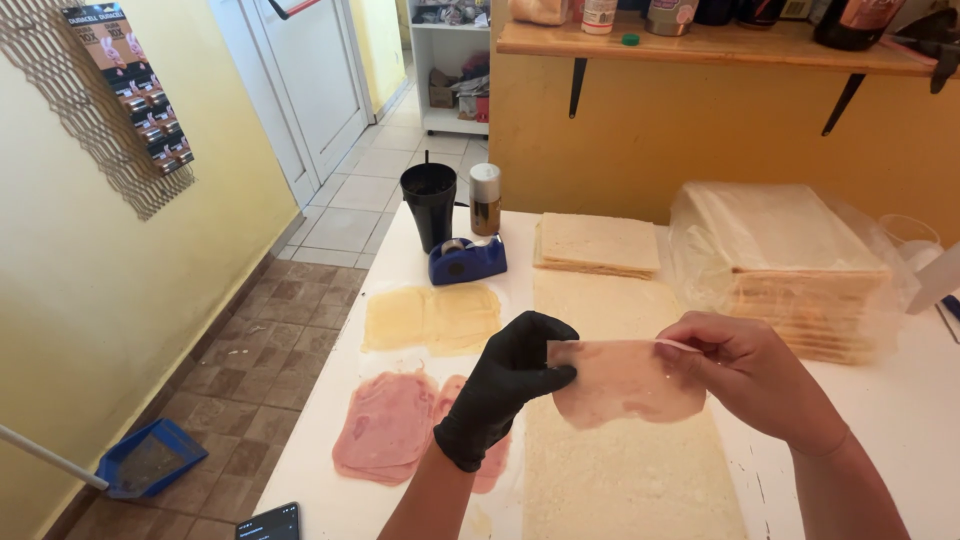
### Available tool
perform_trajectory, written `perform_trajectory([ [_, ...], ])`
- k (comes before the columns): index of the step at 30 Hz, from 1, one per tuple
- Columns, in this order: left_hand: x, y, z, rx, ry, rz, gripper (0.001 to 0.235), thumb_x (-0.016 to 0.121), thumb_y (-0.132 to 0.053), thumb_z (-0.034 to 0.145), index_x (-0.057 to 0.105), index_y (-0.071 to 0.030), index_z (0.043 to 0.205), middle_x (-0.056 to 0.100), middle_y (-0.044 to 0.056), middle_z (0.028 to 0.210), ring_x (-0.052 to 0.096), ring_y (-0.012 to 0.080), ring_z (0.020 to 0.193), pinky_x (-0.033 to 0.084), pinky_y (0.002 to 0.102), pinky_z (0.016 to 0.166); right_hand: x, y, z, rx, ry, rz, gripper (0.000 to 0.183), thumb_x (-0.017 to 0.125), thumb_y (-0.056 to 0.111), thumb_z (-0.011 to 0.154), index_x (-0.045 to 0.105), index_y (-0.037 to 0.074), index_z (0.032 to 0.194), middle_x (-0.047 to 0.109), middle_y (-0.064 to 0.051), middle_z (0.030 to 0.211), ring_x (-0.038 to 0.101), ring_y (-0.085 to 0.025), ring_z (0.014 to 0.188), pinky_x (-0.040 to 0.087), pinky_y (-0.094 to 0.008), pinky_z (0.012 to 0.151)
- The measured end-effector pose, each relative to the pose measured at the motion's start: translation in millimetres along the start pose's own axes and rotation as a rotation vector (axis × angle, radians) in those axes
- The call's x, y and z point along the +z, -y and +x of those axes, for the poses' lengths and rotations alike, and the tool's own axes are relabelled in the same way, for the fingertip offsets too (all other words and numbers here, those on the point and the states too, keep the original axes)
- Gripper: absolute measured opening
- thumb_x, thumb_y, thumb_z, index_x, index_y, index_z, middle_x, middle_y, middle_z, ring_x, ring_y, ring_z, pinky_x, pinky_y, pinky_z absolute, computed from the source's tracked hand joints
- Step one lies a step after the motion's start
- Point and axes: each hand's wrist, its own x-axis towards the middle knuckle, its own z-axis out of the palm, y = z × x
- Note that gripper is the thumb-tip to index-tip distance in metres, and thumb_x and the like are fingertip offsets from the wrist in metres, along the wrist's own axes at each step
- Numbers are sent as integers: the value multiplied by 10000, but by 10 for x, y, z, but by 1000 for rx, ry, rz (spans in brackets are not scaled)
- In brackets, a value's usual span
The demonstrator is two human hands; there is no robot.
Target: Assembling multiple sandwiches by spreading condiments, layering ham and cheese, and cutting them into portions.
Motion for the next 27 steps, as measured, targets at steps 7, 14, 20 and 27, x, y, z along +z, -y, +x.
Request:
perform_trajectory([
  [7, -74, 38, 14, -28, -6, 12, 252, 796, -52, 822, 694, -74, 1051, 719, 46, 1007, 654, 153, 953, 544, 303, 820, -17, -39, 21, 19, -4, 5, 219, 729, 174, 916, 843, 30, 796, 750, -10, 724, 635, -103, 706, 469, -251, 649],
  [14, -197, 88, 48, -106, -32, 53, 200, 805, -26, 838, 678, -75, 985, 682, 18, 922, 632, 108, 885, 554, 268, 802, -33, -48, 28, 23, -19, -31, 229, 727, 194, 921, 835, 36, 795, 742, -8, 723, 629, -99, 698, 460, -247, 647],
  [20, -235, 112, 65, -33, -75, 225, 142, 776, -42, 868, 678, -93, 957, 702, 9, 914, 633, 102, 873, 537, 260, 787, -38, -114, 14, 59, -33, -13, 220, 736, 174, 917, 837, 18, 801, 739, -15, 736, 624, -107, 709, 470, -257, 653],
  [27, -256, 245, 78, 135, -106, 562, 122, 792, -119, 880, 718, -97, 975, 723, -3, 885, 647, 98, 814, 573, 244, 754, 6, -149, 4, 127, -42, -68, 214, 740, 201, 918, 852, 40, 832, 752, -3, 762, 614, -103, 707, 453, -254, 646],
])
